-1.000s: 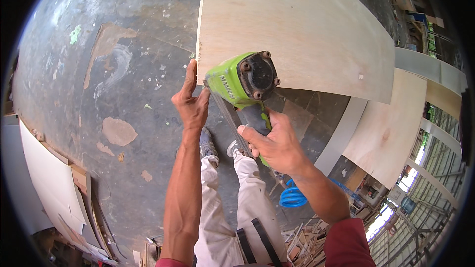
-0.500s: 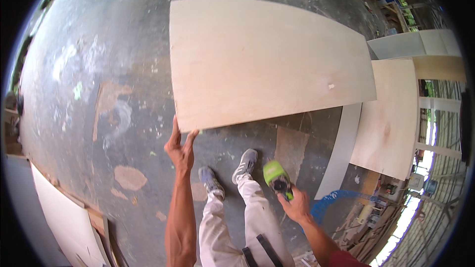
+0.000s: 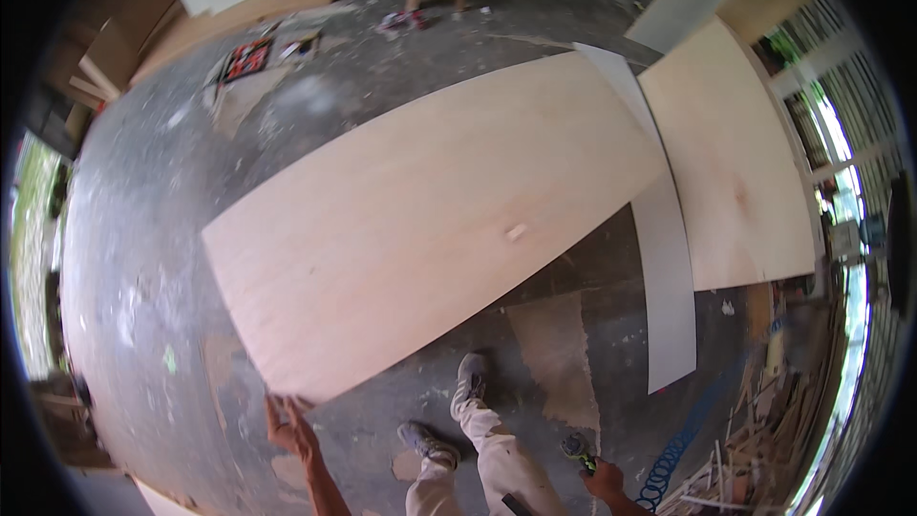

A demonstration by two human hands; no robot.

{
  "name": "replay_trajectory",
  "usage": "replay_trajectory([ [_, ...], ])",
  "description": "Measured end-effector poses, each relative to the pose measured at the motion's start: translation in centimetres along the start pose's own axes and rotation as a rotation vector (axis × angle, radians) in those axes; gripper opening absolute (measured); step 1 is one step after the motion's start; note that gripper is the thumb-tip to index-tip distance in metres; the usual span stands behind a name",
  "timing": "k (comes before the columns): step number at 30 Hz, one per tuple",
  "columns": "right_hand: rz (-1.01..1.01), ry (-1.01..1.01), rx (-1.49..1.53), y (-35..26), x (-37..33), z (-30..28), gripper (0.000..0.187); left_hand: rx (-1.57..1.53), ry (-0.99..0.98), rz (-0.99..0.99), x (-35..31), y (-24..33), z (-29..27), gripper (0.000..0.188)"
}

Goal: The person attaches plywood sheets together using a nail gun and then reloads the tool with a strip of nails.

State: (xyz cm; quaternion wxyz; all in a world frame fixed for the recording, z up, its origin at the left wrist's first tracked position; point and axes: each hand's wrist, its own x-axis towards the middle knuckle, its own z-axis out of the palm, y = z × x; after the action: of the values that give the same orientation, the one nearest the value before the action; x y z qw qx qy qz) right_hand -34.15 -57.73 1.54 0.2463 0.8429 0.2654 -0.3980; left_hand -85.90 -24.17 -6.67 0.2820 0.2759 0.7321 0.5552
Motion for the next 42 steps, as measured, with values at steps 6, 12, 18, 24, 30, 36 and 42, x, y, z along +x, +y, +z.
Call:
replay_trajectory([
  [6, -0.169, -0.023, 0.144, 1.7, 3.0, -1.2, 0.057, 0.706, -0.052, 0.424, 0.6, 6.0, 11.3, 0.052],
  [12, -0.164, 0.045, 0.171, -0.1, 5.8, -3.9, 0.058, 0.545, -0.313, 0.561, 0.7, 9.9, 23.4, 0.027],
  [18, -0.087, -0.014, 0.22, -3.1, 6.3, -11.0, 0.066, 0.39, -0.307, 0.586, 4.3, 12.8, 34.1, 0.018],
  [24, -0.198, 0.292, 0.211, -4.2, 5.7, -16.1, 0.048, 0.392, -0.432, 0.731, 7.2, 15.8, 48.3, 0.028],
  [30, -0.343, 0.635, 0.181, -3.7, 7.9, -20.9, 0.048, 0.574, -0.535, 0.75, 4.8, 15.9, 62.4, 0.031],
  [36, -0.23, 0.515, 0.295, -6.3, 7.7, -30.9, 0.045, 0.622, -0.456, 0.714, 0.3, 16.3, 69.7, 0.027],
  [42, -0.275, 0.271, 0.449, -6.9, 10.8, -43.4, 0.047, 0.775, -0.389, 0.638, -2.2, 17.8, 72.2, 0.029],
])
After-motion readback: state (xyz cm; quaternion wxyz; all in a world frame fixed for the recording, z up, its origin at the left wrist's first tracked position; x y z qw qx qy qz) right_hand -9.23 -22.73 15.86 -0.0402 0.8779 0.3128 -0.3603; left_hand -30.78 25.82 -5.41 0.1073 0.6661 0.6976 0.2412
